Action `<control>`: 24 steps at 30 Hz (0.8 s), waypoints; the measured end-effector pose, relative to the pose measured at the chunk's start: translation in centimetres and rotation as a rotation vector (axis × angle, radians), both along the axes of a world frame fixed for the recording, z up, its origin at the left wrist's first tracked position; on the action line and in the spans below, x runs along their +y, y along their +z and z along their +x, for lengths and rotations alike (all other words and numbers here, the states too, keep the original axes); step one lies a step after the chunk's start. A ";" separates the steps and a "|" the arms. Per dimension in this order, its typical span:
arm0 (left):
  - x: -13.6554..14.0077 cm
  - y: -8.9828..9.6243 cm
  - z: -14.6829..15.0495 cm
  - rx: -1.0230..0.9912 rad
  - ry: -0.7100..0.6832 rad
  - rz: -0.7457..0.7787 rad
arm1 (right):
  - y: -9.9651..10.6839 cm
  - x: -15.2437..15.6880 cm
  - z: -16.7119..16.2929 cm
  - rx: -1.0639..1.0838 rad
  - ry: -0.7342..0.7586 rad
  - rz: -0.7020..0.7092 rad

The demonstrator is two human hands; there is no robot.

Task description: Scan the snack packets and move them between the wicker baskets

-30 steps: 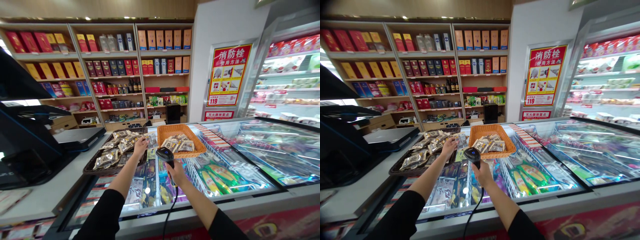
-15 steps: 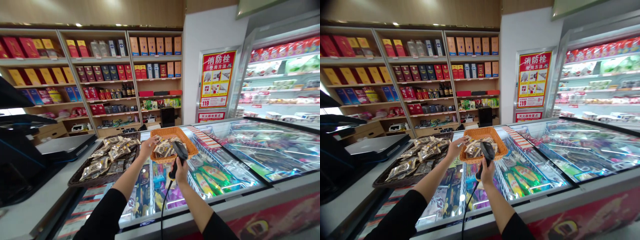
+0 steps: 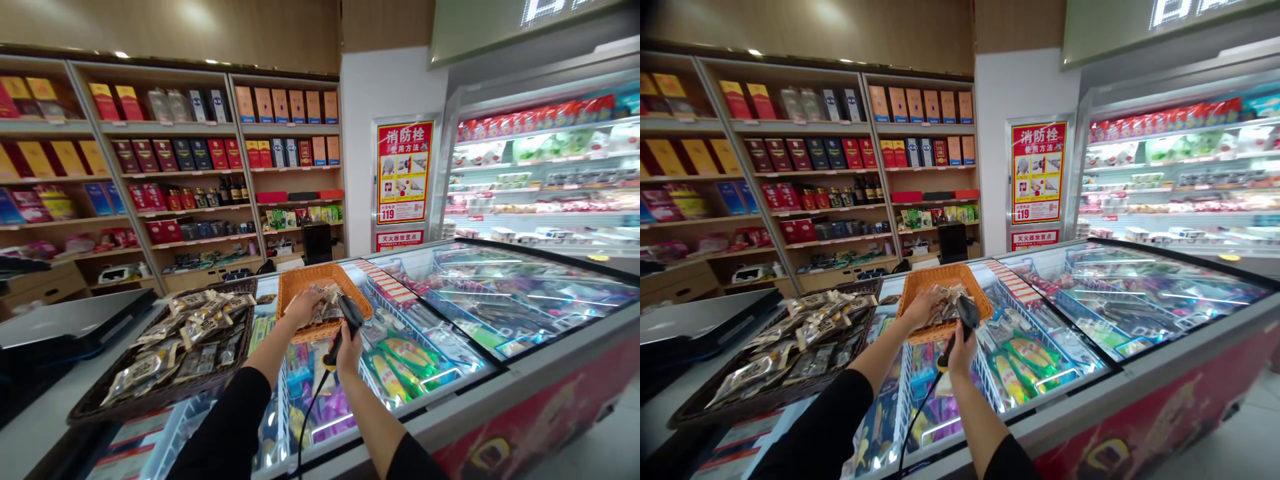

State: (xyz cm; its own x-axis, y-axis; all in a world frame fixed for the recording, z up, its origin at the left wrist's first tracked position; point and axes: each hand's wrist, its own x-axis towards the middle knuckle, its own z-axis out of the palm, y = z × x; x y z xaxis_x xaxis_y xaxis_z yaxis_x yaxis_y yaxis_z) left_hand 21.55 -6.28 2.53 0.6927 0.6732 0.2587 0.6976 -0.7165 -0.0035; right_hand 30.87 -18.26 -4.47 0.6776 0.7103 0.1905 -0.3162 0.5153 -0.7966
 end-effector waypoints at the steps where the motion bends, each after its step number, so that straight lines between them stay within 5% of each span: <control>1: -0.3 0.3 -0.8 -0.061 -0.015 -0.004 | 0.0 -0.1 -0.1 0.002 0.029 -0.010; 6: -2.4 2.3 -8.6 -0.226 0.121 0.005 | -0.2 -0.9 -1.0 -0.017 0.268 -0.016; 11: -5.5 2.9 -18.5 -0.166 0.723 0.113 | 0.3 -1.3 -3.9 -0.097 0.627 -0.062; 13: -6.4 2.2 -20.9 -0.090 0.850 0.090 | 0.4 -1.2 -5.0 -0.154 0.738 -0.085; 24: -7.4 0.9 -21.3 -0.179 0.824 0.170 | -1.7 -1.8 -4.1 -0.037 0.850 -0.087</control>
State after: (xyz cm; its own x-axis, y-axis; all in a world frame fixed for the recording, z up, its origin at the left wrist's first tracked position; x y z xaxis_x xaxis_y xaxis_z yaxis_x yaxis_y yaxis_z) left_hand 0.25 -13.72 3.43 -0.0606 0.8856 0.4605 0.9953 0.0187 0.0951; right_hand 26.77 -20.08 -6.14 -0.0974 0.9876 0.1229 -0.5408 0.0511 -0.8396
